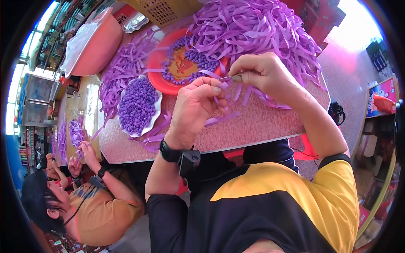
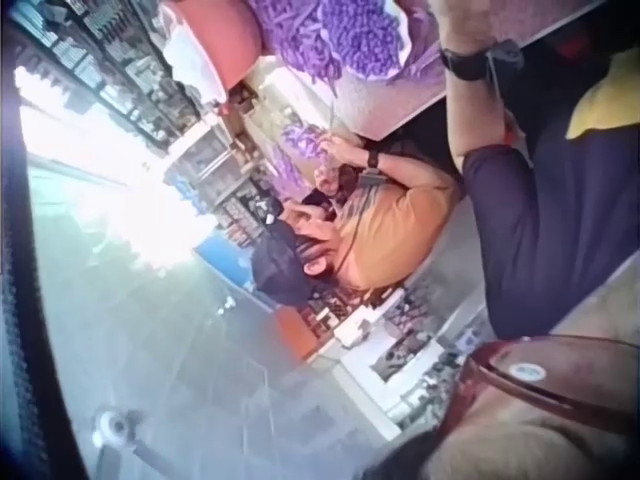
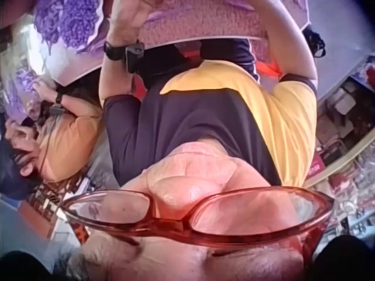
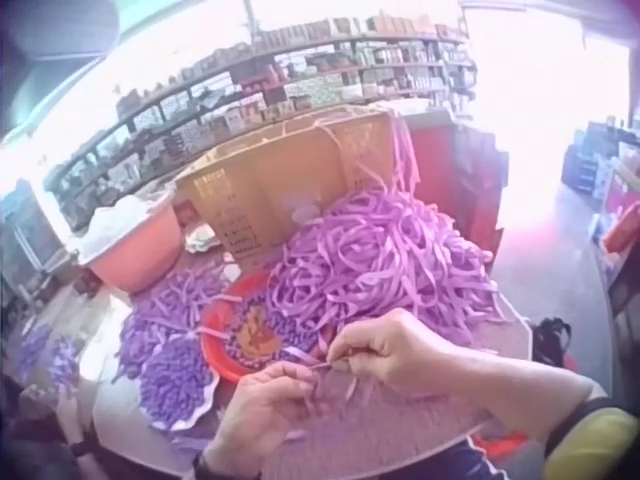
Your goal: Tying individual purple ribbon strips onto a circular ring base at a factory assembly table.
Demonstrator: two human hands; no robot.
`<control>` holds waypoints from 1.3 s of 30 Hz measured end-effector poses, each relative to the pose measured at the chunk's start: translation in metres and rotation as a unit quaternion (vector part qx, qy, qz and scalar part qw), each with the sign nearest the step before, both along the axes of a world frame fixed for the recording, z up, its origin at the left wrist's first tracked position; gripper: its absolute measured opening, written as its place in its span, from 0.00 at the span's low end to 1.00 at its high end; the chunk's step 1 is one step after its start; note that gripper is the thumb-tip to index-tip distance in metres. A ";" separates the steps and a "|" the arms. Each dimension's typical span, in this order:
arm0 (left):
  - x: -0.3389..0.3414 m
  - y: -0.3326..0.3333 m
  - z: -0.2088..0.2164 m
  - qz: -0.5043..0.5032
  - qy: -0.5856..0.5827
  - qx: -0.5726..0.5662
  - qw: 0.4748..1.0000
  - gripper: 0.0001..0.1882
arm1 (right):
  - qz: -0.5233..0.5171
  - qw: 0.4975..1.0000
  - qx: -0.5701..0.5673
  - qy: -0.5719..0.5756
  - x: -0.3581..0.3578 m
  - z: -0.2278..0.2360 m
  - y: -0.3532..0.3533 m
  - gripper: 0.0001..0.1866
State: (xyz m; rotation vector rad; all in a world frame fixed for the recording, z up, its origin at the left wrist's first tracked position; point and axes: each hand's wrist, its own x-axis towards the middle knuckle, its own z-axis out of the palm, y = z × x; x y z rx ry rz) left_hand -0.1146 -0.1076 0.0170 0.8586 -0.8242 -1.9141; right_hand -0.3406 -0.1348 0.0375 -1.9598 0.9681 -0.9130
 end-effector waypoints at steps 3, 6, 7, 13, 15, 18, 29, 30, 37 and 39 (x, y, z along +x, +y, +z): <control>0.002 -0.002 -0.008 -0.006 0.018 0.008 1.000 0.06 | 0.002 0.994 -0.106 0.035 0.000 -0.006 -0.003 0.10; 0.005 -0.003 -0.010 -0.007 0.014 0.014 1.000 0.06 | -0.003 0.991 -0.131 0.031 0.000 -0.007 -0.004 0.11; 0.006 -0.003 -0.009 -0.005 0.005 0.011 1.000 0.07 | -0.002 0.991 -0.130 0.032 0.000 -0.007 -0.004 0.11; 0.007 -0.003 -0.008 0.008 0.026 0.008 1.000 0.07 | 0.002 0.990 -0.136 0.034 -0.001 -0.004 -0.003 0.11; 0.007 -0.003 -0.008 0.010 0.034 0.005 0.999 0.08 | 0.009 0.989 -0.145 0.027 0.001 -0.007 -0.003 0.10; 0.006 -0.002 -0.012 0.007 0.074 0.000 0.997 0.08 | 0.017 0.987 -0.161 0.019 0.002 -0.006 -0.002 0.09; 0.002 0.002 -0.013 -0.004 0.049 0.027 0.998 0.08 | 0.005 0.980 -0.194 0.044 0.004 -0.007 -0.002 0.12; 0.002 0.003 -0.011 -0.003 0.050 0.027 0.998 0.08 | 0.003 0.980 -0.194 0.036 0.004 -0.006 -0.002 0.12; 0.003 0.003 -0.006 0.024 0.069 0.052 0.996 0.06 | 0.002 0.980 -0.200 0.016 0.000 -0.003 -0.004 0.13; 0.002 0.003 -0.007 0.015 0.076 0.056 0.995 0.06 | 0.003 0.974 -0.224 0.027 0.001 -0.003 -0.004 0.13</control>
